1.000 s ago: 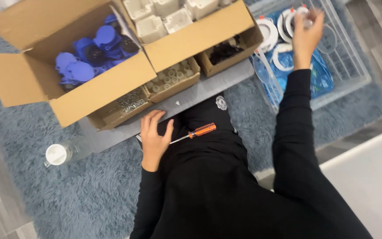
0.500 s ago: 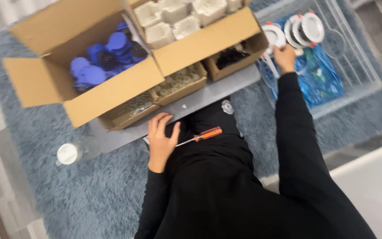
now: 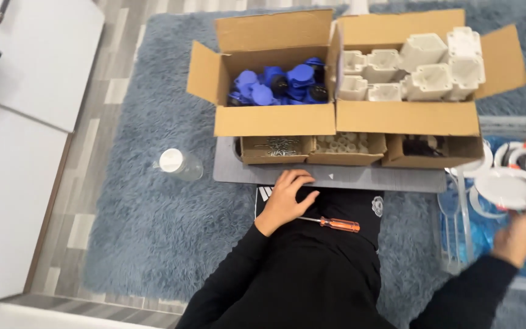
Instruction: Assembling LED light fixtures by attaching LED panels to housings using a screwdriver and connecting components.
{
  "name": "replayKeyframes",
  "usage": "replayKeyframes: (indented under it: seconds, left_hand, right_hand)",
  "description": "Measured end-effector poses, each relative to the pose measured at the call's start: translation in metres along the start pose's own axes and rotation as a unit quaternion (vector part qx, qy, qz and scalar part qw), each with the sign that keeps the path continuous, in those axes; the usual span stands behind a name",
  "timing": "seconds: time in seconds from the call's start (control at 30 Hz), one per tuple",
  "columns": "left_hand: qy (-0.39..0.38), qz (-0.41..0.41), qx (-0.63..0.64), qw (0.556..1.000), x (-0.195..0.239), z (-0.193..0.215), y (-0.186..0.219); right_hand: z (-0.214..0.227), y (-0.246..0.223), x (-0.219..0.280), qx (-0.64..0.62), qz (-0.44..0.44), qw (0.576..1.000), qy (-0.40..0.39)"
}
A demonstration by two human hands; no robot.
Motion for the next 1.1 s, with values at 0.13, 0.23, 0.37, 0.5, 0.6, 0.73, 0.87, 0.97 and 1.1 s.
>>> replayKeyframes:
  seconds: [0.13, 0.23, 0.37, 0.5, 0.6, 0.73, 0.87, 0.97, 1.1]
  left_hand:
    - [-0.029, 0.003, 0.042, 0.999, 0.001, 0.007, 0.017]
    - [-0.017, -0.055, 0.099, 0.993, -0.001, 0.013, 0.047]
    - [-0.057, -0.122, 0.128, 0.983, -0.002, 0.016, 0.091]
    - [-0.154, -0.156, 0.081, 0.972, 0.011, -0.01, 0.092]
    - [-0.143, -0.155, 0.046, 0.976, 0.015, -0.026, 0.074]
    - [-0.022, -0.151, 0.06, 0.986, 0.005, -0.015, 0.061]
    - [0.067, -0.14, 0.11, 0.982, -0.003, 0.0, 0.06]
    - [0.113, -0.146, 0.122, 0.975, -0.004, 0.002, 0.059]
    - [0.155, -0.17, 0.094, 0.969, -0.004, -0.005, 0.06]
  right_hand:
    - [0.021, -0.044, 0.038, -0.091, -0.157, 0.983, -0.015]
    - [-0.008, -0.12, 0.1, -0.035, -0.034, 0.995, -0.092]
    - [-0.072, -0.154, 0.134, 0.033, -0.031, 0.972, -0.232]
    - [-0.174, -0.211, 0.188, 0.066, -0.053, 0.874, -0.479]
    - [-0.217, -0.228, 0.214, 0.012, -0.018, 0.835, -0.551]
    - [-0.237, -0.214, 0.228, -0.073, 0.023, 0.826, -0.559]
    - [-0.255, -0.197, 0.265, -0.229, -0.07, 0.82, -0.52]
    - [-0.266, -0.194, 0.292, -0.269, -0.08, 0.829, -0.483]
    - [-0.272, -0.183, 0.318, -0.161, 0.015, 0.893, -0.42]
Point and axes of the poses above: each hand's wrist, its own x-axis away from the middle knuckle, its own z-axis out of the back of the hand, y = z × x, the point moved 3 cm from there along -x, towards the middle knuckle, and after that the axes turned 1 degree about y, right-handed, at the moved point
